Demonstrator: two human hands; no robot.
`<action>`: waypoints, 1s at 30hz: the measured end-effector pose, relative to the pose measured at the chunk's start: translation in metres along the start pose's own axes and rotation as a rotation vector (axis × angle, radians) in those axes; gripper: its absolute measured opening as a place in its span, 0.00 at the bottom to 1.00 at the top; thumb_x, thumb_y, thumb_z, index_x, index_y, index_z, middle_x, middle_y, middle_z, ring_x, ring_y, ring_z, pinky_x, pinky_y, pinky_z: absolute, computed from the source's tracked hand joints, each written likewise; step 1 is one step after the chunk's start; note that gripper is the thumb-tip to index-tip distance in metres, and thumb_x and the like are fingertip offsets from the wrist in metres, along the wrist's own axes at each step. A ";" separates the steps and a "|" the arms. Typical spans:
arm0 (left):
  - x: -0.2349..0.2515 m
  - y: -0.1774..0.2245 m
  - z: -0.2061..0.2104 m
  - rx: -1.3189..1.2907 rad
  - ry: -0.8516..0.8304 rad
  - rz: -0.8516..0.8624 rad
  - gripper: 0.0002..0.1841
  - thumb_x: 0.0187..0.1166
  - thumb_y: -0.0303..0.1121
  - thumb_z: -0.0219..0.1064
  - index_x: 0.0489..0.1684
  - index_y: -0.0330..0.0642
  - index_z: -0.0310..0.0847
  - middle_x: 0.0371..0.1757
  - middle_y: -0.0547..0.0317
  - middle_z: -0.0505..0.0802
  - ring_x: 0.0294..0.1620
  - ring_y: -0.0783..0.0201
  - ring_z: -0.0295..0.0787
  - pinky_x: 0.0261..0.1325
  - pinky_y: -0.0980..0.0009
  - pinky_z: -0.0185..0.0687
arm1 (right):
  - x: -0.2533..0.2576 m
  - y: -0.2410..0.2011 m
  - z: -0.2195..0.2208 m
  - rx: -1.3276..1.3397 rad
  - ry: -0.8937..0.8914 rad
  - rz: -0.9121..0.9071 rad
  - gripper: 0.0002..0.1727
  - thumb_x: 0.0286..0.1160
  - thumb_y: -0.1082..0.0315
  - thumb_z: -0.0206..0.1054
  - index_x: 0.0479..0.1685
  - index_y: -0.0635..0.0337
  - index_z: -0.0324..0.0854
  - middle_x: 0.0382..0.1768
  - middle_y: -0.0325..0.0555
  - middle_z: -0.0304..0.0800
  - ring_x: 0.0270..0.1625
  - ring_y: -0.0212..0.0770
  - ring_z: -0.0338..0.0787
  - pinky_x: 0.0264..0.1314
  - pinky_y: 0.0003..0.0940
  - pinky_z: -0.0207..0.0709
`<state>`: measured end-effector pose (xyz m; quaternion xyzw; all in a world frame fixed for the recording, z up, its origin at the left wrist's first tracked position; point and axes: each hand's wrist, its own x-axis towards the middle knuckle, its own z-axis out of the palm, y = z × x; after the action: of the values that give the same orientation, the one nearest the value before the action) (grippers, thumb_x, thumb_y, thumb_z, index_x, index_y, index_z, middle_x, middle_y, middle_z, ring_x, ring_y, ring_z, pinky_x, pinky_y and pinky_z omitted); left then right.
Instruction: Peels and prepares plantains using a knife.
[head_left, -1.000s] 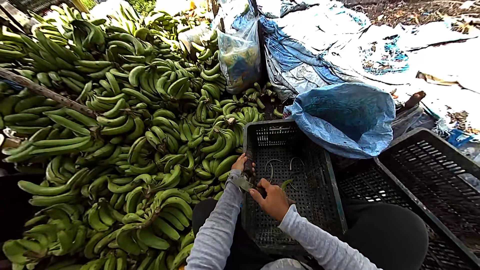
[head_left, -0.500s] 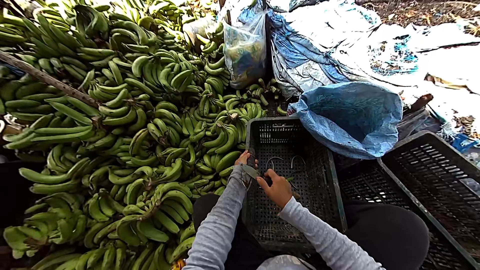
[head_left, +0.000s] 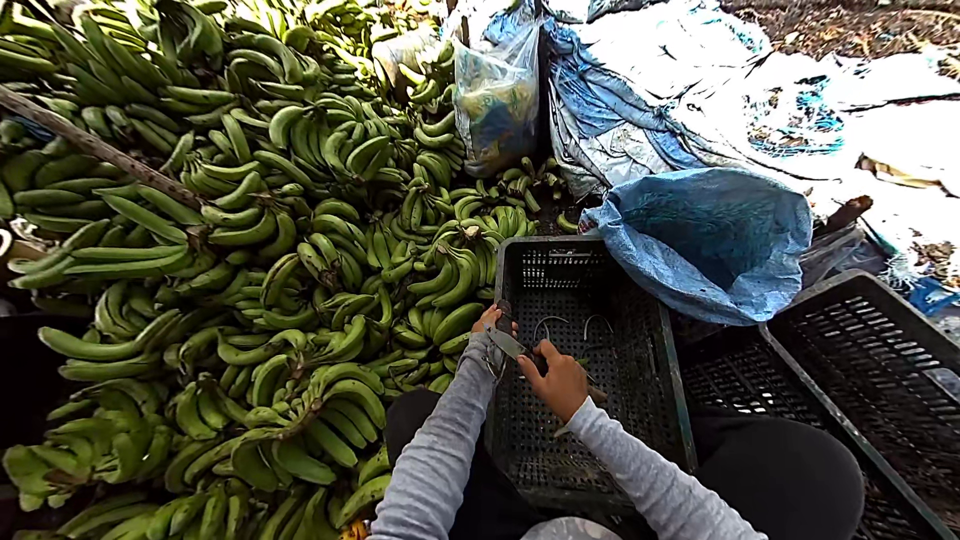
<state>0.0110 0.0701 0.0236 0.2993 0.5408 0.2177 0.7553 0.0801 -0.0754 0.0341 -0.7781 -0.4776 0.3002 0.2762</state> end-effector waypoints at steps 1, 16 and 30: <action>-0.001 0.004 0.003 -0.012 0.017 -0.019 0.18 0.95 0.37 0.43 0.76 0.41 0.64 0.30 0.55 0.81 0.18 0.67 0.78 0.20 0.75 0.75 | -0.004 -0.004 0.002 0.004 0.055 -0.075 0.30 0.85 0.45 0.58 0.54 0.68 0.85 0.32 0.59 0.91 0.39 0.60 0.93 0.42 0.60 0.81; -0.007 -0.001 -0.007 -0.006 0.016 -0.002 0.19 0.95 0.38 0.44 0.76 0.42 0.65 0.30 0.56 0.82 0.18 0.68 0.78 0.20 0.75 0.76 | -0.007 -0.004 0.012 -0.006 0.148 -0.192 0.29 0.81 0.45 0.59 0.46 0.68 0.87 0.25 0.56 0.89 0.30 0.58 0.91 0.32 0.57 0.79; -0.002 -0.004 -0.009 -0.070 -0.018 -0.044 0.18 0.95 0.41 0.41 0.71 0.43 0.67 0.25 0.57 0.82 0.15 0.69 0.78 0.17 0.76 0.75 | -0.007 -0.006 0.009 -0.015 0.096 -0.162 0.30 0.83 0.45 0.59 0.49 0.69 0.86 0.29 0.59 0.91 0.36 0.61 0.93 0.38 0.60 0.81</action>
<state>0.0022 0.0679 0.0204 0.2625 0.5327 0.2170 0.7748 0.0678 -0.0783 0.0340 -0.7526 -0.5274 0.2356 0.3161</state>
